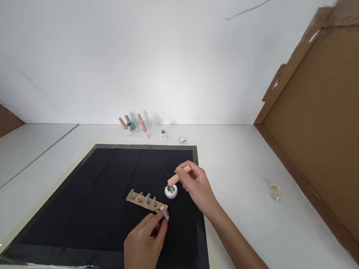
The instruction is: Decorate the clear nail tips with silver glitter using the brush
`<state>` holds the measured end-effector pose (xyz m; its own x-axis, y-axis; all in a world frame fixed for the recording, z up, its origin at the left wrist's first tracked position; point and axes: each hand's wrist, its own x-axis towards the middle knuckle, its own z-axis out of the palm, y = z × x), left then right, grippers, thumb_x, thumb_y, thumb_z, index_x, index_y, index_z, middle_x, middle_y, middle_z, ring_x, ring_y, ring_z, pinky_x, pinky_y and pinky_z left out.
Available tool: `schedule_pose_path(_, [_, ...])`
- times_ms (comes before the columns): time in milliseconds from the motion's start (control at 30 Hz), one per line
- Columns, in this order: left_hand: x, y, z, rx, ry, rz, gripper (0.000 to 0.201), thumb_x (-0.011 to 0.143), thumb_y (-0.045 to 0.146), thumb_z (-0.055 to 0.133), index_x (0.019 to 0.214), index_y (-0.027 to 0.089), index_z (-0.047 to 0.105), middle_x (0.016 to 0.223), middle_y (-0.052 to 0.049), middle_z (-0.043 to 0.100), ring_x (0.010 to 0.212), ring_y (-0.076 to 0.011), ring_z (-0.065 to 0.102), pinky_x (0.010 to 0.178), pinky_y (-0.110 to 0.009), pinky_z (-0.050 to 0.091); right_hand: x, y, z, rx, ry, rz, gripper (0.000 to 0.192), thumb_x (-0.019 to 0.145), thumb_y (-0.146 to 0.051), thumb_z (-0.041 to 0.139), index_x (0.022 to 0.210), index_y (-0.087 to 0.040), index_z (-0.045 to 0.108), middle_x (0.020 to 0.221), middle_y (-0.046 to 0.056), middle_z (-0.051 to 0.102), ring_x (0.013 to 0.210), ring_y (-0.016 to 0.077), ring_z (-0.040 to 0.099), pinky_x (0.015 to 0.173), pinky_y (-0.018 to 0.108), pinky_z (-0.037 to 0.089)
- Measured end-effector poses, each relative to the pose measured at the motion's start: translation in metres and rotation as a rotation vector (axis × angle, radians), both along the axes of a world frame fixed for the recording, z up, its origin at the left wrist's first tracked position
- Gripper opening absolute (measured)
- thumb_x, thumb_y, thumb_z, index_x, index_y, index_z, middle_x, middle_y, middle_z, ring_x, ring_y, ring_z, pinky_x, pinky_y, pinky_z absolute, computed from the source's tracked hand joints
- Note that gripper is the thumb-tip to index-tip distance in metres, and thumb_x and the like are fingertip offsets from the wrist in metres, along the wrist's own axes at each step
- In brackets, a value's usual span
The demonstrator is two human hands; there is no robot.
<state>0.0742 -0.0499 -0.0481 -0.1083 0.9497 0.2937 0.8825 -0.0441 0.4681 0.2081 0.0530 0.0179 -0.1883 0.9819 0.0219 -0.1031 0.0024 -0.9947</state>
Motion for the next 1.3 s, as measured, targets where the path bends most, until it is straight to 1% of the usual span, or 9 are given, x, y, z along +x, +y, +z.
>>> schedule_pose_path(133, [0.003,-0.004,-0.004,0.155,-0.093,-0.127,0.027,0.084,0.012,0.046,0.091,0.016,0.071,0.072,-0.008,0.069,0.062,-0.0189,0.067,0.055,-0.025,0.05,-0.001,0.002,-0.002,0.048,-0.004,-0.035,0.028,0.079,-0.045,0.061,0.07,-0.019,0.059,0.053,-0.004,0.044,0.045,0.0089,0.034,0.043,0.023,0.029])
schedule_pose_path(267, [0.007,-0.009,-0.011,0.203,-0.231,-0.233,0.032,0.08,0.007,0.042,0.094,0.016,0.069,0.082,-0.011,0.071,0.071,-0.0218,0.068,0.062,-0.03,0.056,-0.002,0.003,-0.002,0.006,-0.008,-0.071,0.03,0.076,-0.047,0.064,0.069,-0.018,0.059,0.051,-0.004,0.044,0.045,0.0095,0.036,0.043,0.023,0.03])
schedule_pose_path(367, [0.005,-0.012,-0.014,0.197,-0.308,-0.289,0.035,0.078,0.004,0.04,0.095,0.016,0.069,0.081,-0.012,0.072,0.07,-0.0219,0.068,0.061,-0.031,0.057,-0.003,0.005,-0.004,-0.02,0.016,-0.081,0.03,0.075,-0.046,0.066,0.069,-0.018,0.059,0.052,-0.003,0.045,0.045,0.0095,0.037,0.042,0.023,0.03])
schedule_pose_path(467, [-0.004,-0.012,-0.01,0.105,-0.364,-0.373,0.035,0.078,0.004,0.043,0.097,0.017,0.069,0.081,-0.011,0.073,0.072,-0.0204,0.068,0.063,-0.027,0.056,-0.003,0.006,-0.007,-0.04,0.033,-0.095,0.028,0.075,-0.045,0.066,0.069,-0.018,0.059,0.052,-0.003,0.046,0.045,0.0099,0.037,0.042,0.023,0.03])
schedule_pose_path(767, [-0.031,-0.003,0.019,-0.158,-0.582,-0.44,0.029,0.075,0.006,0.053,0.091,0.015,0.076,0.071,-0.009,0.071,0.056,-0.016,0.065,0.051,-0.02,0.048,-0.003,0.008,-0.009,-0.054,0.065,-0.105,0.026,0.075,-0.042,0.067,0.07,-0.018,0.059,0.052,-0.004,0.045,0.044,0.0093,0.036,0.041,0.023,0.03])
schedule_pose_path(900, [-0.037,0.009,0.039,-0.251,-0.677,-0.481,0.03,0.069,0.003,0.055,0.083,0.017,0.077,0.07,-0.006,0.069,0.059,-0.0146,0.062,0.054,-0.02,0.047,-0.001,0.008,-0.008,-0.04,0.096,-0.099,0.026,0.077,-0.042,0.067,0.07,-0.018,0.059,0.053,-0.004,0.046,0.044,0.0087,0.037,0.041,0.022,0.03])
schedule_pose_path(1000, [-0.045,0.022,0.059,-0.334,-0.701,-0.566,0.023,0.075,0.01,0.056,0.079,0.018,0.077,0.065,-0.003,0.065,0.058,-0.0132,0.057,0.054,-0.02,0.043,0.002,0.008,-0.005,-0.029,0.132,-0.105,0.024,0.078,-0.04,0.066,0.072,-0.018,0.059,0.053,-0.004,0.046,0.045,0.0088,0.038,0.042,0.022,0.03])
schedule_pose_path(1167, [-0.065,0.056,0.087,-0.287,-0.62,-0.585,0.022,0.08,0.017,0.055,0.083,0.019,0.077,0.069,-0.003,0.062,0.06,-0.013,0.053,0.056,-0.022,0.04,0.006,0.009,-0.002,0.0,0.134,-0.111,0.025,0.081,-0.043,0.061,0.073,-0.019,0.058,0.054,-0.005,0.045,0.046,0.0093,0.037,0.043,0.022,0.031])
schedule_pose_path(1300, [-0.078,0.083,0.088,-0.218,-0.756,-0.54,0.017,0.079,0.021,0.059,0.08,0.016,0.075,0.067,-0.001,0.055,0.06,-0.0128,0.049,0.055,-0.024,0.039,0.006,0.011,-0.003,0.026,0.037,-0.097,0.027,0.082,-0.044,0.059,0.072,-0.019,0.057,0.052,-0.005,0.045,0.045,0.0095,0.035,0.044,0.023,0.03])
